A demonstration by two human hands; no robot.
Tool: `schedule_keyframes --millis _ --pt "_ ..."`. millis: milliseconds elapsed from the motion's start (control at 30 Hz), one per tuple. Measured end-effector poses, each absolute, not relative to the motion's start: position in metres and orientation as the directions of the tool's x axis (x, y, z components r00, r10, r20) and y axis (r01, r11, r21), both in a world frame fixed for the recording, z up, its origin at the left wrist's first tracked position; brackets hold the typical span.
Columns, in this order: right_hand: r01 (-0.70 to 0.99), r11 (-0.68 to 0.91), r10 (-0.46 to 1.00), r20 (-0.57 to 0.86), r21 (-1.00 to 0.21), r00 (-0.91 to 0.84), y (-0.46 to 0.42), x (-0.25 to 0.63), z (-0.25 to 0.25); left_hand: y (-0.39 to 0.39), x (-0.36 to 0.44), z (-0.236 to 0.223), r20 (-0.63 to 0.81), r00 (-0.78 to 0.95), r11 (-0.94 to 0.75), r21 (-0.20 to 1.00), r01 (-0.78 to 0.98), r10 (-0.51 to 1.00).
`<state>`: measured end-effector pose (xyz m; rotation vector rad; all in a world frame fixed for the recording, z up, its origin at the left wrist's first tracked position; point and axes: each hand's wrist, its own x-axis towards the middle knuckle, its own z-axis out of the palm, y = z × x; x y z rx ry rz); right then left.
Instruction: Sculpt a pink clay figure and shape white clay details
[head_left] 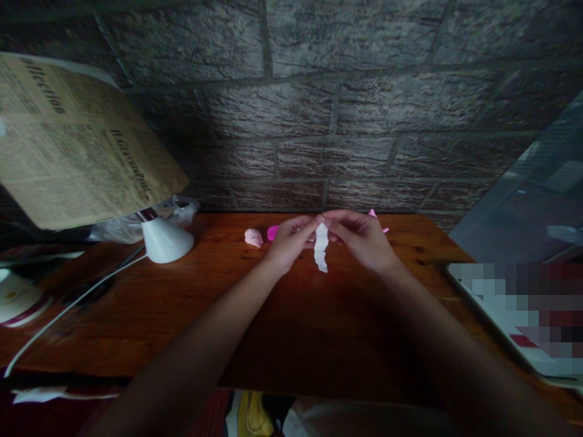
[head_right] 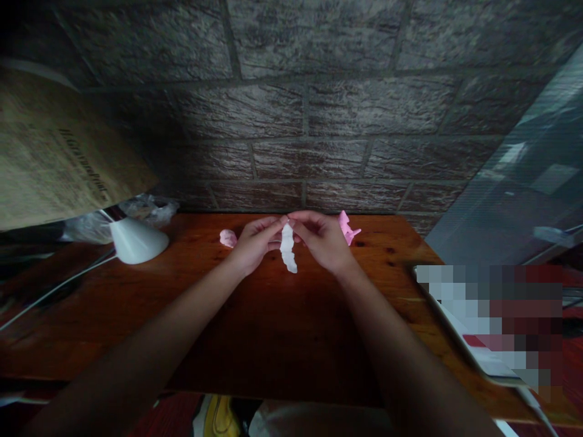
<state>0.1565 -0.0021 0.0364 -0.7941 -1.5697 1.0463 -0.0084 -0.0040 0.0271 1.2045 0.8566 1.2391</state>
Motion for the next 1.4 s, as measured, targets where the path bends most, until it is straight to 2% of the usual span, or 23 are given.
schedule_keyframes --millis 300,633,833,1133,1400 --pt "-0.034 0.351 0.914 0.351 -0.936 -0.203 -0.0022 0.1556 0.0362 -0.0029 -0.0088 0.0265 0.115 0.174 -0.066 0.962 -0.264 0.978" --pt "-0.023 0.389 0.9 0.386 -0.921 -0.202 -0.0055 0.1547 0.0396 -0.0009 -0.0099 0.0244 0.108 0.162 -0.058 0.956 -0.288 0.981" --pt "-0.038 0.342 0.922 0.343 -0.939 -0.182 -0.0038 0.1544 0.0377 -0.0021 -0.0094 0.0276 0.082 0.166 -0.023 0.945 -0.328 0.983" --pt "-0.004 0.394 0.903 0.388 -0.919 -0.183 -0.0044 0.1562 0.0381 -0.001 -0.0109 0.0252 0.097 0.167 -0.04 0.949 -0.312 0.981" --pt "0.005 0.317 0.932 0.311 -0.948 -0.184 -0.003 0.1545 0.0371 -0.0023 -0.01 0.0253 0.145 0.193 -0.073 0.938 -0.339 0.97"
